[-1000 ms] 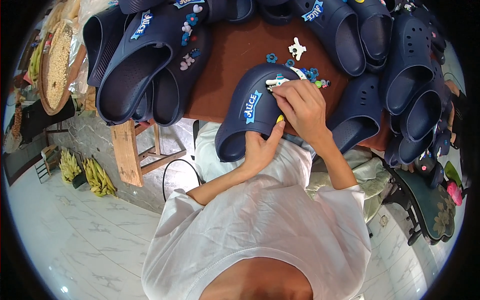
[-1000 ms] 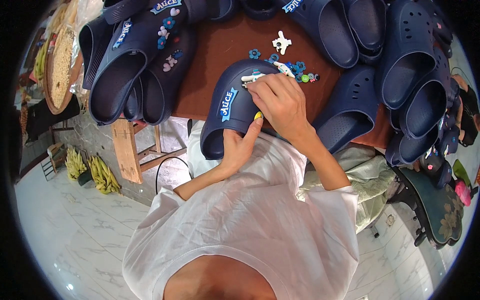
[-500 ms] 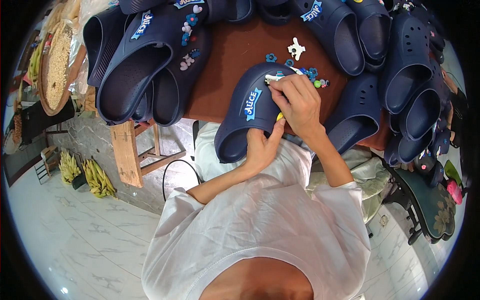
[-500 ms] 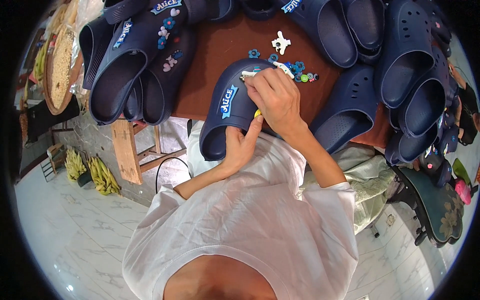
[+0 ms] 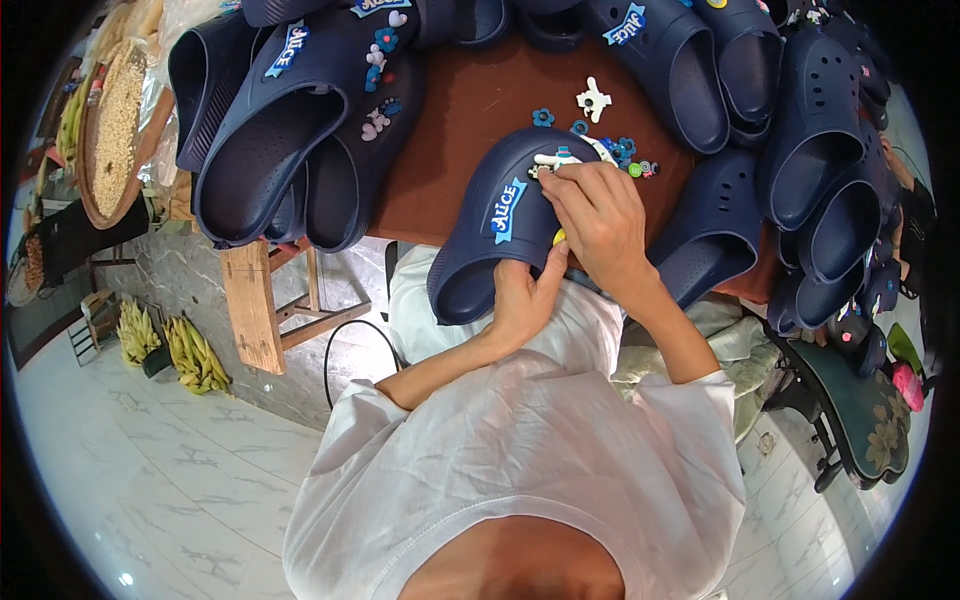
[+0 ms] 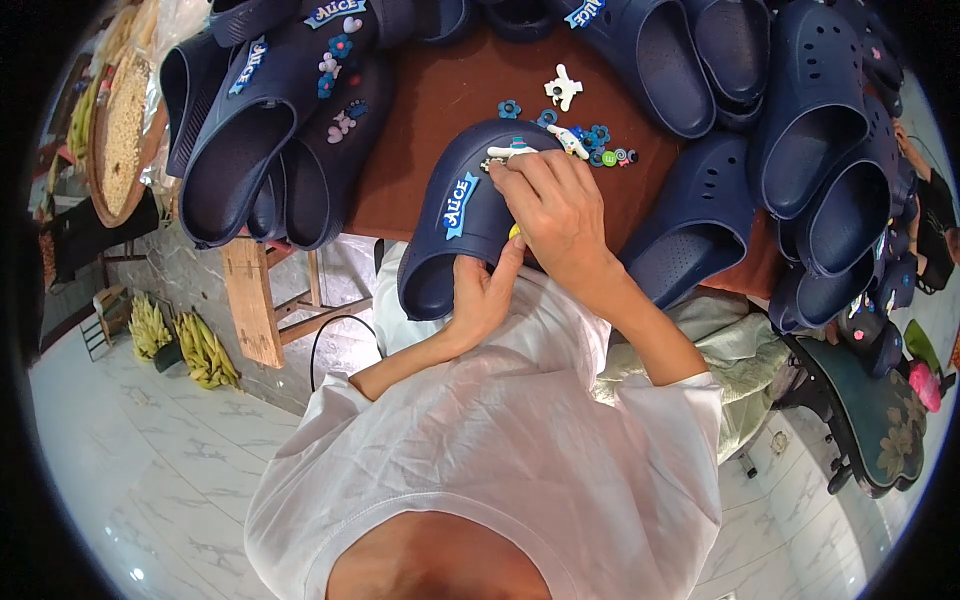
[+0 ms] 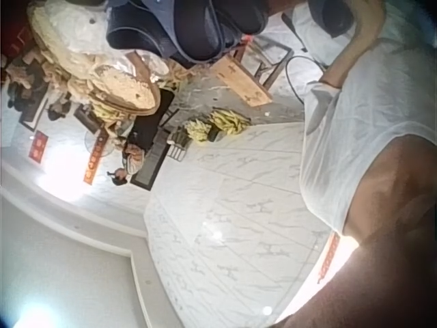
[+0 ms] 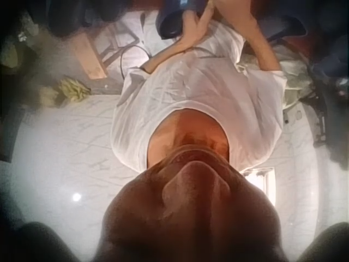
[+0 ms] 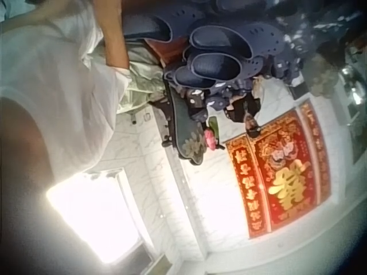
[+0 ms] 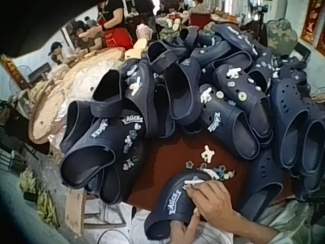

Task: The recorder attaches decorative charms into the holes of navy blue clogs on a workshop table.

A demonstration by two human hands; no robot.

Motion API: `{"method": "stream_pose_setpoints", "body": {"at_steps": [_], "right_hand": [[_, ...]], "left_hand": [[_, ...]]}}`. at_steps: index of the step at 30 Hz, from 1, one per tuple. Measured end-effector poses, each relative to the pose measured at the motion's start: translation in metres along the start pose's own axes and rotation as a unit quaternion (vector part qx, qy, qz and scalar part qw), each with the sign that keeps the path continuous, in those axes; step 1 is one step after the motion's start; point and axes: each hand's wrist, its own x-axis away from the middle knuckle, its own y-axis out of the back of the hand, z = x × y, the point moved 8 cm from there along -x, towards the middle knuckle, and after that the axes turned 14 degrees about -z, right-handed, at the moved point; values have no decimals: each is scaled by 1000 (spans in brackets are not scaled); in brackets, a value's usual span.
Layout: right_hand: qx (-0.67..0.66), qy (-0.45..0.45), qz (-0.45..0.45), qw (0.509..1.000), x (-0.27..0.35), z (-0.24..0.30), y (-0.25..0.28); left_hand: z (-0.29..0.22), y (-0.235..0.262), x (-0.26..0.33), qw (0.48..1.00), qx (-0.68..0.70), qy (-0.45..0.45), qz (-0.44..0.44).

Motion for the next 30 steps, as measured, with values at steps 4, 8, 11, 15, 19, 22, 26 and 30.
{"method": "stream_pose_setpoints", "body": {"at_steps": [4, 8, 11, 15, 19, 22, 26, 30], "right_hand": [[-1, 5, 2, 1000, 4, -2, -3], [-21, -1, 13, 1000, -6, -5, -6], [-38, -47, 45, 997, -13, -20, -13], [-100, -154, 99, 978, -22, -42, -22], [-166, -242, 167, 941, -25, -58, -34], [-184, -288, 204, 917, -26, -59, -38], [-180, -269, 211, 922, -28, -59, -39], [-177, -289, 231, 912, -29, -57, -30]], "left_hand": [[6, 1, -1, 1000, -1, 29, 0], [2, 7, -10, 999, 39, 7, -38], [0, 8, -17, 993, 72, 91, 7], [-13, 9, -21, 979, 137, 146, 23], [3, 7, -24, 932, 225, 280, 38], [11, 5, -33, 879, 330, 343, 21], [11, 1, -32, 860, 371, 348, 27], [14, 1, -21, 884, 344, 316, 21]]}}
